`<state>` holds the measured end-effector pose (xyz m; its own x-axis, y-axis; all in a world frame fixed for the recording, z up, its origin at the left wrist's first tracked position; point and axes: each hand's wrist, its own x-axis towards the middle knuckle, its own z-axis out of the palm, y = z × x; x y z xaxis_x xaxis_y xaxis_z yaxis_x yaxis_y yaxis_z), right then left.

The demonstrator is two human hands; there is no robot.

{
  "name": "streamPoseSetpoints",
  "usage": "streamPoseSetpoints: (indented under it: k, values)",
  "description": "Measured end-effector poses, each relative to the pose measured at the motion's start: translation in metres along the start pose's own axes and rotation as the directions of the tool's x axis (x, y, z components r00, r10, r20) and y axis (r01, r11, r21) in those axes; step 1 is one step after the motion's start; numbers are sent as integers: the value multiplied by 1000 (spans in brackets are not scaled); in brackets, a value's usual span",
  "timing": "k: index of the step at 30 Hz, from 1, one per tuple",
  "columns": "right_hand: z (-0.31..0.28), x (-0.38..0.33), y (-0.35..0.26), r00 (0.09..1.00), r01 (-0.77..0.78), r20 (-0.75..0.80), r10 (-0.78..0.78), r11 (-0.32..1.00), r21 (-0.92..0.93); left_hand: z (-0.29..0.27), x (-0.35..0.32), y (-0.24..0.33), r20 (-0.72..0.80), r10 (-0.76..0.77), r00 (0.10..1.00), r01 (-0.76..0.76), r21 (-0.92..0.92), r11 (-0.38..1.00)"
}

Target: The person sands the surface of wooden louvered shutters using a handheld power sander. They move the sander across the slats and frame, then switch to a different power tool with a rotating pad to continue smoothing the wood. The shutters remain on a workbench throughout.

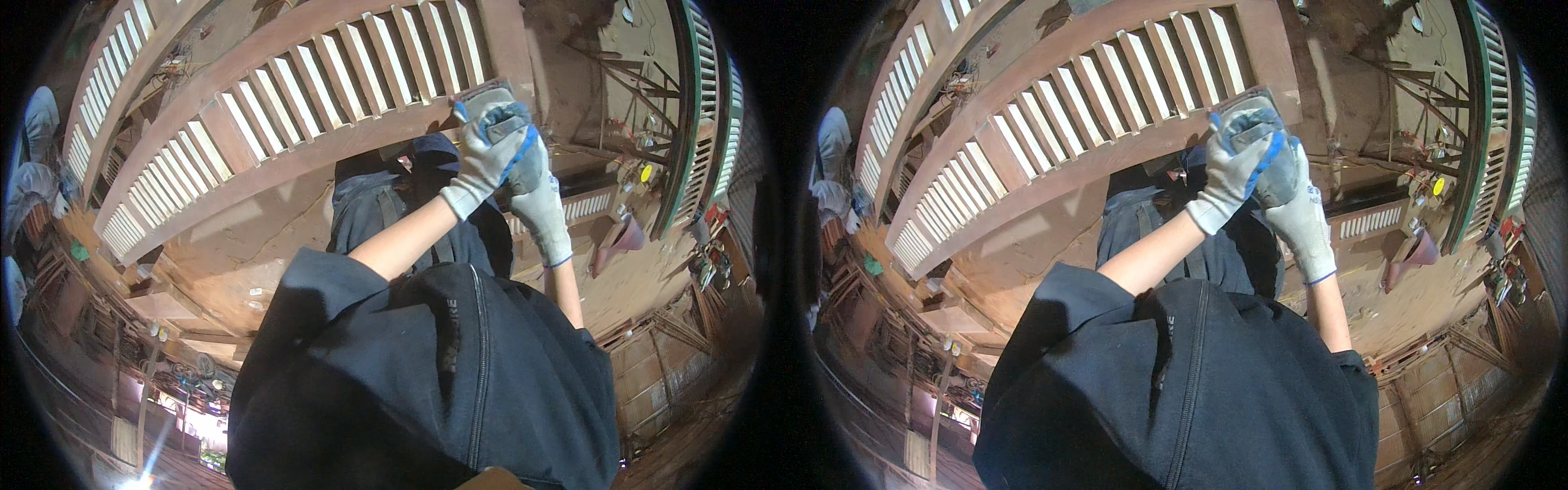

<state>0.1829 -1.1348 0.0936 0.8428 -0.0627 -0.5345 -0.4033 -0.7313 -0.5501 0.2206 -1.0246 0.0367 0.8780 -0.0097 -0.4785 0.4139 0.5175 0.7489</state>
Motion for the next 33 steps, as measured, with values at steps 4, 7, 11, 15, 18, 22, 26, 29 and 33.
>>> streamPoseSetpoints:
  k: [4,7,11,15,18,22,26,29,33]
  values:
    - [12,-5,-12,996,-36,87,29,996,79,-21,-14,11,-62,-32,998,31,-22,999]
    - [19,0,-27,994,-72,82,69,997,34,-35,-9,19,-71,-16,997,13,-39,999]
    - [18,14,-42,992,-89,90,93,995,-55,-42,3,29,-92,26,995,-45,-212,976]
    - [14,13,-50,992,-95,75,102,991,-89,-39,2,30,-82,-22,996,8,-171,985]
    - [16,11,-51,997,-43,57,45,998,-49,-39,-2,26,-94,-104,990,87,-168,982]
    - [18,14,-53,994,-51,93,57,997,-65,-41,-1,24,-163,-41,986,2,-233,972]
    - [16,13,-56,994,-35,101,46,993,-111,-39,-2,26,-130,-35,991,3,-240,971]
    - [16,13,-57,966,-147,190,173,979,-142,-38,-3,28,-160,11,987,-25,-88,996]
    - [17,18,-54,985,0,169,22,992,-129,-39,4,28,-187,12,982,-42,-154,987]
